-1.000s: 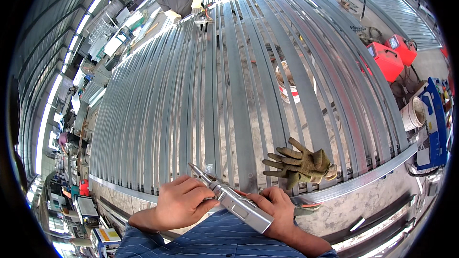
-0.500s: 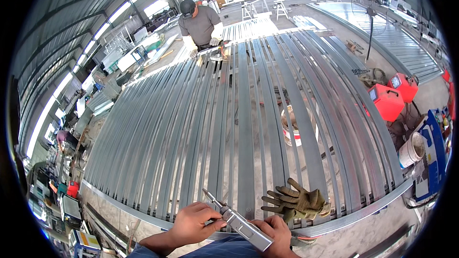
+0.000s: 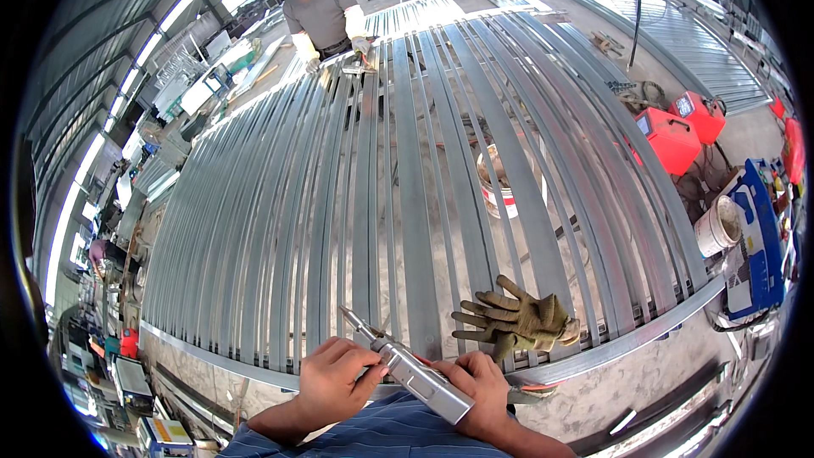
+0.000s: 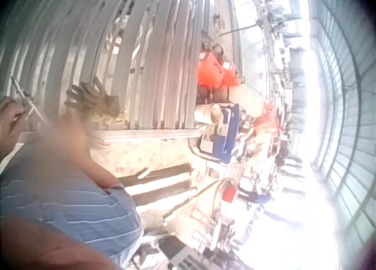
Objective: The person retrieves a welding consumable from a toolbox, inserts it into a handheld welding gun, and welds joints on a large metal frame structure. The person positions the gun at seams and triggers the welder to fuse metal pieces together.
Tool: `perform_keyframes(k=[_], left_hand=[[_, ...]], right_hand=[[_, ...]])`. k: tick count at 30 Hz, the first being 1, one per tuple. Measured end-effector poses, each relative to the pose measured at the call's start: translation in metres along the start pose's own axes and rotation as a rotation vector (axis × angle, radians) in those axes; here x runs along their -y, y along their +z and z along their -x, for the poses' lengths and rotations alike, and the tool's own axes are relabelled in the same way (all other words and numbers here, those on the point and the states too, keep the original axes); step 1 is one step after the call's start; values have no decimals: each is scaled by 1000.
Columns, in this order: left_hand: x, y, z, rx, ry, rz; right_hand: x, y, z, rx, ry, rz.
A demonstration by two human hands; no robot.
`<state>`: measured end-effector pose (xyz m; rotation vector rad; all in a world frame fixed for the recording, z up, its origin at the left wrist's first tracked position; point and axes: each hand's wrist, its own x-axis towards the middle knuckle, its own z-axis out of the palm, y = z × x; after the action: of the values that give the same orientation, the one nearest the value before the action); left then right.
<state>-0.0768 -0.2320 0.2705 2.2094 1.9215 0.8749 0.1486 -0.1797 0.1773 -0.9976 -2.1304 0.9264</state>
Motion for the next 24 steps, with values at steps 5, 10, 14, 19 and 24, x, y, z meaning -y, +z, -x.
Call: perform_keyframes(k=[5, 10, 14, 19, 24], left_hand=[[-4, -6, -6, 14, -58, 5], [-1, -2, 6, 71, -85, 17], [-3, -1, -2, 24, -52, 44], [-1, 2, 2, 26, -78, 90], [-6, 3, 2, 2, -82, 94]], right_hand=[[1, 0, 1, -10, 25, 7], [2, 1, 2, 1, 20, 6], [-3, 3, 2, -3, 42, 0], [-4, 3, 3, -45, 3, -5], [-4, 5, 3, -38, -4, 3]])
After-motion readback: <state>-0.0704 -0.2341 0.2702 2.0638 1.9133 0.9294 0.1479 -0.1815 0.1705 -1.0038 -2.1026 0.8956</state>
